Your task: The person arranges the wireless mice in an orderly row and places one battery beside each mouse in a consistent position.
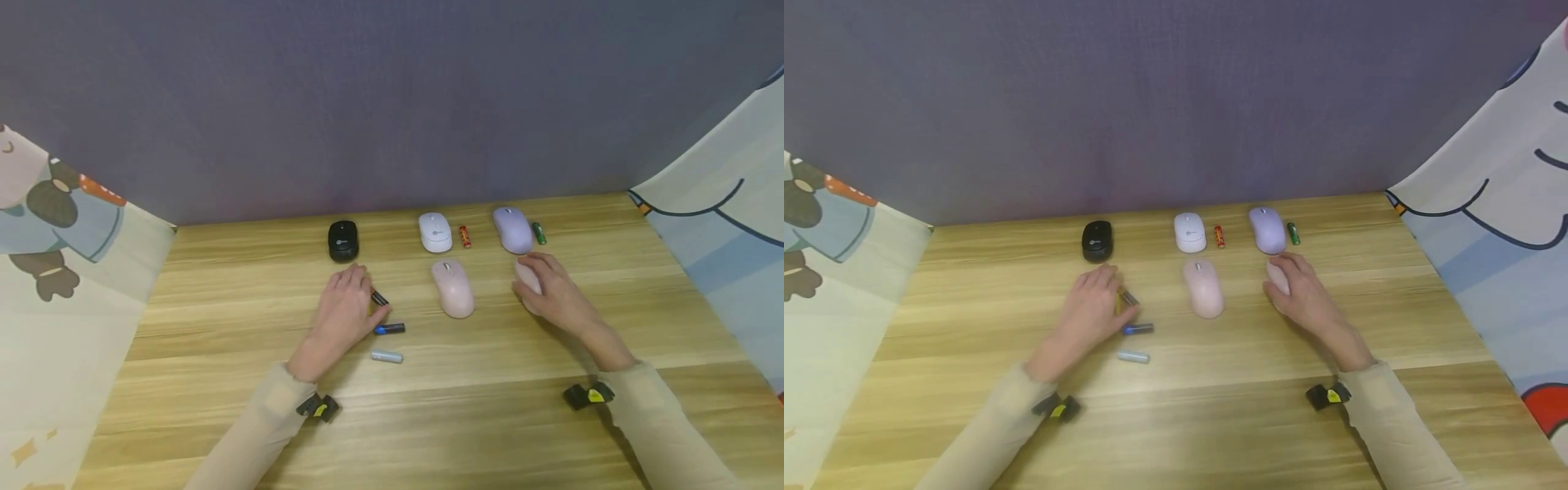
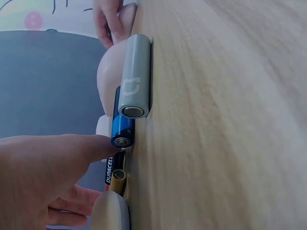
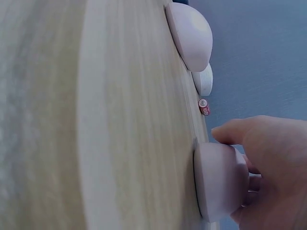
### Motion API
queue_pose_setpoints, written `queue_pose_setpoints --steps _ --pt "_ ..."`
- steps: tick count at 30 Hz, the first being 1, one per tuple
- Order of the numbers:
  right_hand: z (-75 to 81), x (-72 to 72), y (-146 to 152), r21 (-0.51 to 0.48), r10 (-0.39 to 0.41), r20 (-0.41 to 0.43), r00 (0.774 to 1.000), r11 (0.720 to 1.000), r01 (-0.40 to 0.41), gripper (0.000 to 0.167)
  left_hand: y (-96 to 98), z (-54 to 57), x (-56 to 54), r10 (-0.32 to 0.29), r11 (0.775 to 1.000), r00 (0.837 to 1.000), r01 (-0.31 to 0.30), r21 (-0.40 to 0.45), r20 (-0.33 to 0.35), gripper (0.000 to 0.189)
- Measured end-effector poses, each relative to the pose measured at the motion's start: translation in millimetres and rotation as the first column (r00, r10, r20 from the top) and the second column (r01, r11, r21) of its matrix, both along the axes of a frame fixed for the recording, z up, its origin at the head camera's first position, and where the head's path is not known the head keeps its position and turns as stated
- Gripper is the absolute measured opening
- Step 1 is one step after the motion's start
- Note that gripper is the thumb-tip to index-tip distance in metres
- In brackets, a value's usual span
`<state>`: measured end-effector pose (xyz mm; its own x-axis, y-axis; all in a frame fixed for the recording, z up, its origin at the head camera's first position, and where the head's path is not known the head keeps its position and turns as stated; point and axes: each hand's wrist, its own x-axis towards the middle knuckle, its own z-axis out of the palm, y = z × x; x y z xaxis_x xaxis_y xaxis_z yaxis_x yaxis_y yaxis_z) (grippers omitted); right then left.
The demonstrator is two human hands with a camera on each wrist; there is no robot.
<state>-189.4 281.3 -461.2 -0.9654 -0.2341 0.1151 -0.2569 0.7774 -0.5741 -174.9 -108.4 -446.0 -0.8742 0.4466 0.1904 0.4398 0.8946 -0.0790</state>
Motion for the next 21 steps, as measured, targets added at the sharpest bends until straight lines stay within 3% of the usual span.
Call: queue_pose_setpoints --steps 6,16,21 --pt "0.0 0.5 0.0 0.0 0.001 -0.01 1.0 1.0 -0.001 0.053 1.3 -2.2 -1.6 0.005 1.0 1.0 -0.005 -0.021 0.013 0.075" --pt "-1.7 0.6 0.9 -0.005 0.004 -0.007 1.0 1.0 -0.004 0.053 5.8 -3.2 -6.5 -0.004 1.0 0.999 0.003 0.024 0.033 0.075" --pt "-1.9 0.4 0.1 -0.012 0.004 -0.014 1.0 1.0 -0.004 0.053 5.7 4.1 -11.2 -0.008 0.998 1.0 0.008 0.065 0.006 0.063"
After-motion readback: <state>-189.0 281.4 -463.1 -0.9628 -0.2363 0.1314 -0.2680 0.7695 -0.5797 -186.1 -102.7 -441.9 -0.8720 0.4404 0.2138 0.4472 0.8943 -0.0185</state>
